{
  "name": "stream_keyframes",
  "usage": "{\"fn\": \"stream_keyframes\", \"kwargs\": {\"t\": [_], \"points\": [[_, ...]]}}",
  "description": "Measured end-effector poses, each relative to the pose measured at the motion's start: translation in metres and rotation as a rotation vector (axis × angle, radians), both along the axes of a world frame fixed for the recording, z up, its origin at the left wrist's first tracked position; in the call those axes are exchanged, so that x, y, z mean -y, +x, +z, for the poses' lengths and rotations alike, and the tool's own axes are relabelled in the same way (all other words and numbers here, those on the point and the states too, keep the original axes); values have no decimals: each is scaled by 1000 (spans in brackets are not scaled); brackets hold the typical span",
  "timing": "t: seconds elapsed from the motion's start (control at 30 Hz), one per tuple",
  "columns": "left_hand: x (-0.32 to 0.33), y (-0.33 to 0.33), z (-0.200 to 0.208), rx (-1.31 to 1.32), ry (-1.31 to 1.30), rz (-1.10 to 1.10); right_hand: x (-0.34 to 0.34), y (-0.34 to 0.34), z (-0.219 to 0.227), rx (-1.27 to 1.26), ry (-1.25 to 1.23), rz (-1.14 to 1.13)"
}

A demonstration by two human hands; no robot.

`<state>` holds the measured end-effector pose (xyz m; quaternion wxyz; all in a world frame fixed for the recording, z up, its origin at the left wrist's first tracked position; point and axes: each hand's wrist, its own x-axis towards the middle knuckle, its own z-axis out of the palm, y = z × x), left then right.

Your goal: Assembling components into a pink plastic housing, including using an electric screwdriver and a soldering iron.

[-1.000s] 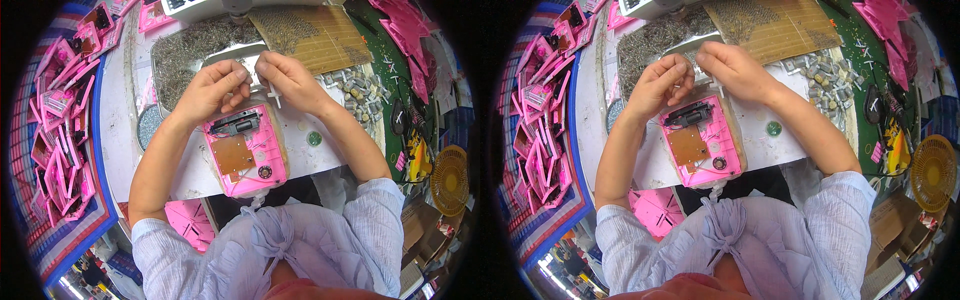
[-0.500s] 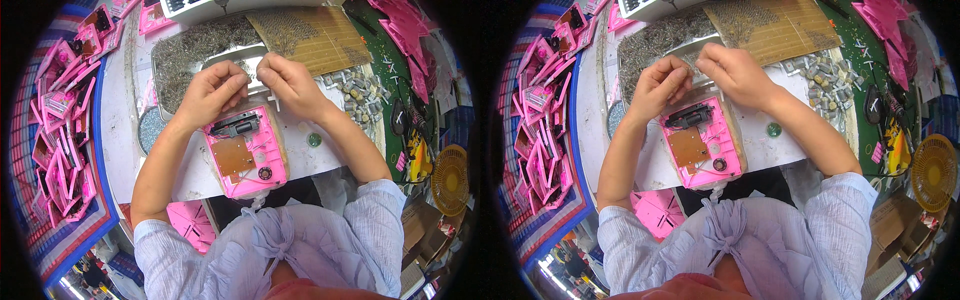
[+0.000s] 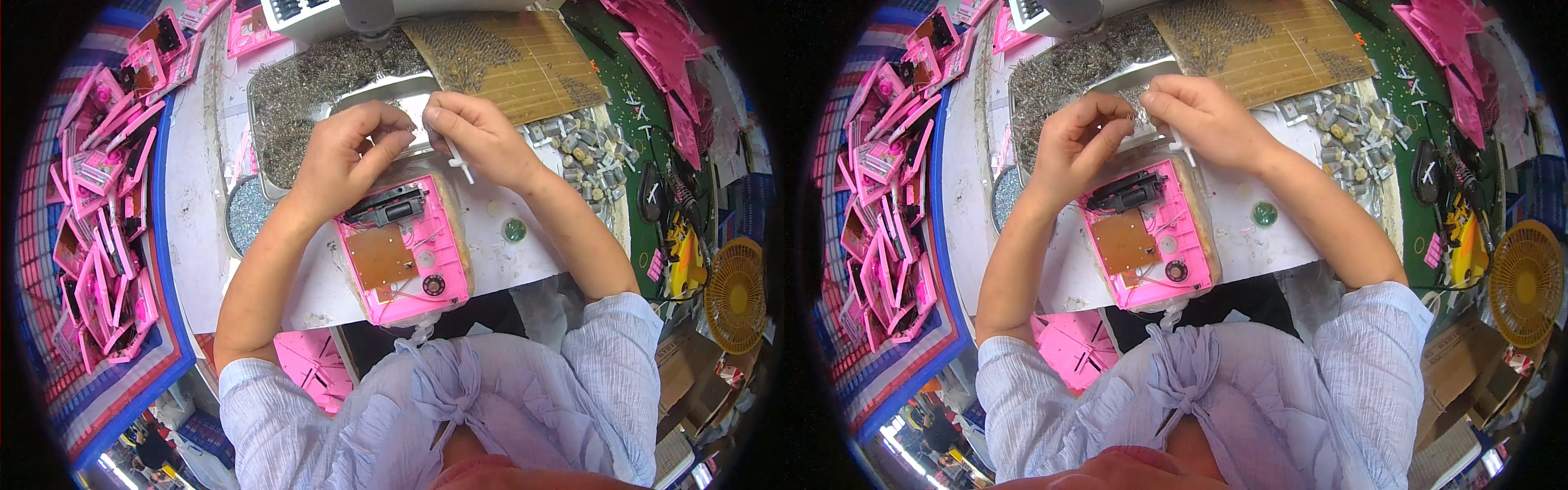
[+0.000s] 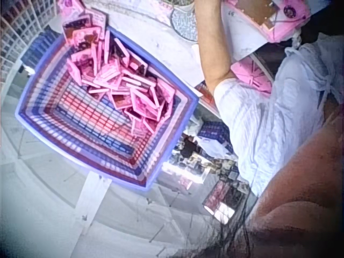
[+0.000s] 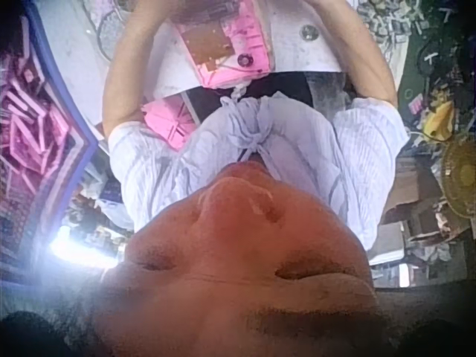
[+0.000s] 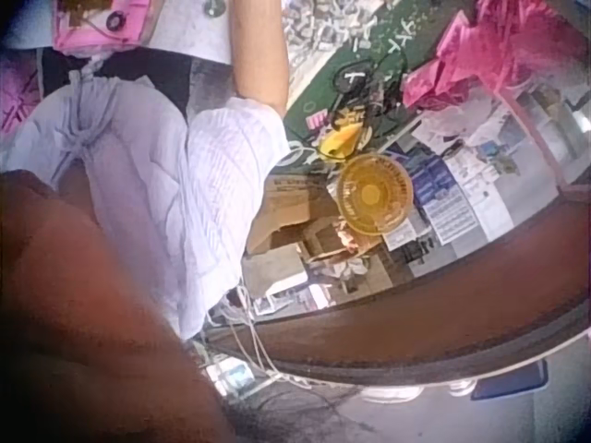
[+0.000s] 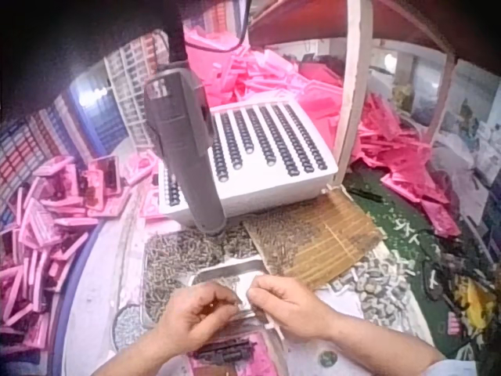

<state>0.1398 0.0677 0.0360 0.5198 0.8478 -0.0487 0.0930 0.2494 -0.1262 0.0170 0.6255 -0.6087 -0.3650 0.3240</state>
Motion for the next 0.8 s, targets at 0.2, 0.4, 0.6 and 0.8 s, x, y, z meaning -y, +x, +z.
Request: {"fn": "stream_keyframes", "kwargs": {"t": [0.2, 0.4, 0.6, 0.8], "points": [[-3, -4, 0, 226, 243, -76, 0, 2, 12, -345, -194, 108], [0, -7, 2, 181, 172, -69, 1, -1, 22, -433, -248, 124], [-2, -7, 2, 161, 176, -75, 1, -2, 8, 58, -98, 78], [0, -8, -4, 171, 50, -57, 2, 1, 14, -338, -143, 131]]}}
